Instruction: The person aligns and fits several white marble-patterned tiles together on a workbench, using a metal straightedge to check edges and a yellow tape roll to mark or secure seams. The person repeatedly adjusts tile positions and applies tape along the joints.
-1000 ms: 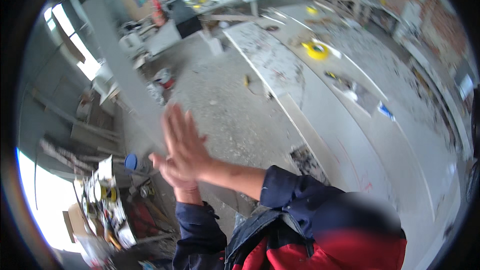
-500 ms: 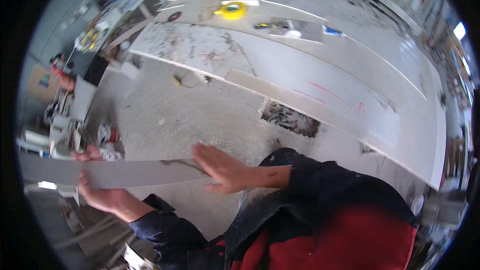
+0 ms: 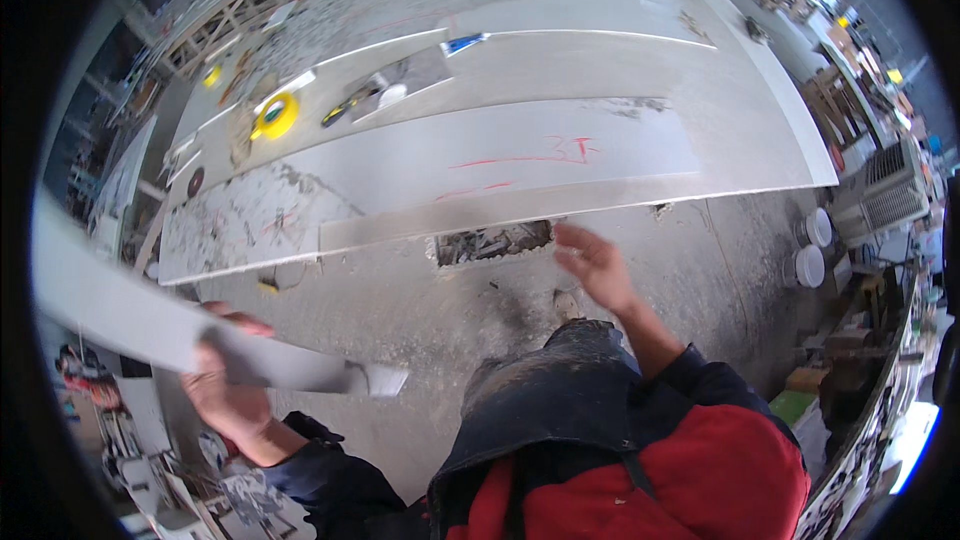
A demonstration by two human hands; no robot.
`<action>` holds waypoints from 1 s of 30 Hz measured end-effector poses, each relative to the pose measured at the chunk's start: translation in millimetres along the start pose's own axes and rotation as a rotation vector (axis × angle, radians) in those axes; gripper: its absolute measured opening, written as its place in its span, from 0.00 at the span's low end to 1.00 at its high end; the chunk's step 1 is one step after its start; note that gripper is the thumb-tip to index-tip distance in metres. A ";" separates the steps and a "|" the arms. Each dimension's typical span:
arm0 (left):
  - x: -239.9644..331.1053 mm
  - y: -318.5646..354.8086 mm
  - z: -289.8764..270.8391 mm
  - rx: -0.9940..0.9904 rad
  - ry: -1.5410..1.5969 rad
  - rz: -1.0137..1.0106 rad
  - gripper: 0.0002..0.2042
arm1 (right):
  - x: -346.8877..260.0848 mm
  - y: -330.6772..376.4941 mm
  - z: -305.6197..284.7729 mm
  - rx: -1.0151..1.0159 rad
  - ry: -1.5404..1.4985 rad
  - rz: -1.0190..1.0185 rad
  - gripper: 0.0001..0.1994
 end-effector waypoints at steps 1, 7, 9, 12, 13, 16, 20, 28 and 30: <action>-32.9 -4.5 31.7 -0.089 -0.020 -0.115 0.19 | -11.9 -3.7 -36.4 0.095 -0.102 -0.056 0.23; -126.2 26.3 164.8 -0.720 -0.244 -0.599 0.12 | -58.7 -23.3 -189.4 0.503 -0.310 -0.242 0.28; -158.1 29.6 208.0 -0.989 -0.403 -0.468 0.13 | -35.3 -27.1 -233.9 0.583 -0.329 -0.263 0.34; -184.1 45.2 263.4 -1.250 -0.496 -0.310 0.14 | 30.6 -23.3 -295.1 0.603 -0.559 -0.076 0.34; -187.4 45.7 280.8 -1.337 -0.524 -0.396 0.14 | 46.8 -18.6 -305.6 0.569 -0.624 -0.053 0.33; -202.7 32.4 327.5 -1.465 -0.463 -0.793 0.16 | 105.8 -5.9 -366.2 0.642 -0.697 -0.005 0.24; -253.6 24.1 364.4 -1.574 -0.455 -0.889 0.18 | 130.7 -2.2 -405.9 0.661 -0.538 0.165 0.13; -299.1 -18.2 377.8 -1.603 -0.458 -0.854 0.26 | 111.0 -17.8 -384.6 0.767 -0.201 0.315 0.10; -308.2 -23.4 370.1 -1.609 -0.497 -0.724 0.28 | 109.0 -23.6 -377.0 0.749 -0.125 0.321 0.12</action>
Point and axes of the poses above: each hand's wrist, its own y-axis away from the middle knuckle, its own z-axis out of the palm, x = y × z, the point moved 2 cm from there along -y, towards the middle knuckle
